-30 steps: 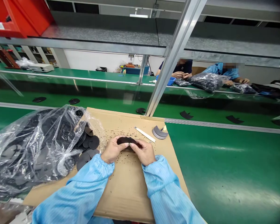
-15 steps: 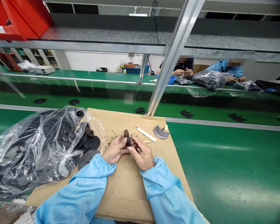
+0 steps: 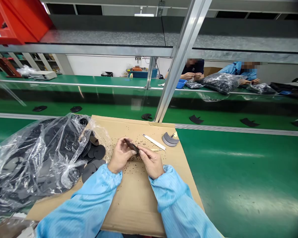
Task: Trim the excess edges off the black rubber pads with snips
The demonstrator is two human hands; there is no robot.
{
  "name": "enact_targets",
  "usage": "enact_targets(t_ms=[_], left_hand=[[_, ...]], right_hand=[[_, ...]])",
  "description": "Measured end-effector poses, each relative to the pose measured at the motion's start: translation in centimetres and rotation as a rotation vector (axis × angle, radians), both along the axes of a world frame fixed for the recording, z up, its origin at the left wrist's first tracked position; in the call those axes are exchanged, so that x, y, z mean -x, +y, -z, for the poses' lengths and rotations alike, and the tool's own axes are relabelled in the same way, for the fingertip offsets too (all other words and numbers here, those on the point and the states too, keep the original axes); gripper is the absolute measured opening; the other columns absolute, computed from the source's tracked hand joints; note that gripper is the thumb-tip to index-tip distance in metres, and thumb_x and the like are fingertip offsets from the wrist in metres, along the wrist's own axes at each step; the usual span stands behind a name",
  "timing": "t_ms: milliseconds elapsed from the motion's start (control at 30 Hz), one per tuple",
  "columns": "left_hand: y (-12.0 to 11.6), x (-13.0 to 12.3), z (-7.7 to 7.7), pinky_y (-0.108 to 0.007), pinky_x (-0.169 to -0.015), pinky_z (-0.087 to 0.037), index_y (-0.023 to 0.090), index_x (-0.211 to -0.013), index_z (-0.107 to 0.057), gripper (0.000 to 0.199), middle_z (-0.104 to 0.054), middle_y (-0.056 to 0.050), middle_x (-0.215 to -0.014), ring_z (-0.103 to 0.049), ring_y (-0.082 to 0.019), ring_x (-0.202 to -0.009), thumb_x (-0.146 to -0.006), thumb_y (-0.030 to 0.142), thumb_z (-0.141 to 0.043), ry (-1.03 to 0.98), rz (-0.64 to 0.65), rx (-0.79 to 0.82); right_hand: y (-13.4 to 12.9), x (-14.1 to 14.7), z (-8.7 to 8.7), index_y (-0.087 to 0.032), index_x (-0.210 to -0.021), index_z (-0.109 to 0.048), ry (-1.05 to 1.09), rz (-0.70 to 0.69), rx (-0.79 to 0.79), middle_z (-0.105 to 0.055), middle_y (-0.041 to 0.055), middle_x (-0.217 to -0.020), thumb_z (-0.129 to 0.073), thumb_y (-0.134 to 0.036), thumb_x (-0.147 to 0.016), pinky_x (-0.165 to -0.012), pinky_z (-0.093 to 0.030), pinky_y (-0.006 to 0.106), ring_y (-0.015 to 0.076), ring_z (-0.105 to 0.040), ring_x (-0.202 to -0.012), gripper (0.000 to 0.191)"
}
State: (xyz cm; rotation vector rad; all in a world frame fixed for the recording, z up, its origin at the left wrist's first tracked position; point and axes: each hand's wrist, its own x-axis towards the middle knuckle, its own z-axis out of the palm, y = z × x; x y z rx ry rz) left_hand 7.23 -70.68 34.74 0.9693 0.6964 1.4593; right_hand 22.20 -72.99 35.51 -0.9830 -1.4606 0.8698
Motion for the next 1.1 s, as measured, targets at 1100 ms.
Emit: enact_targets(t_ms=[1100], left_hand=[[-1.1,0.3,0.1,-0.043,-0.083,-0.057,0.024,-0.080,-0.056,0.020,-0.058,-0.004,-0.087,-0.063,-0.021,-0.088,-0.076,0.005,-0.055,0.709,-0.569,-0.837]], right_hand=[[-0.1,0.4,-0.9,-0.013,-0.089,-0.071,0.361,0.050,0.382,-0.061,0.0006,-0.057,-0.072,-0.048,-0.074,-0.048,-0.045,0.025,0.0118,-0.052,-0.047,0.038]])
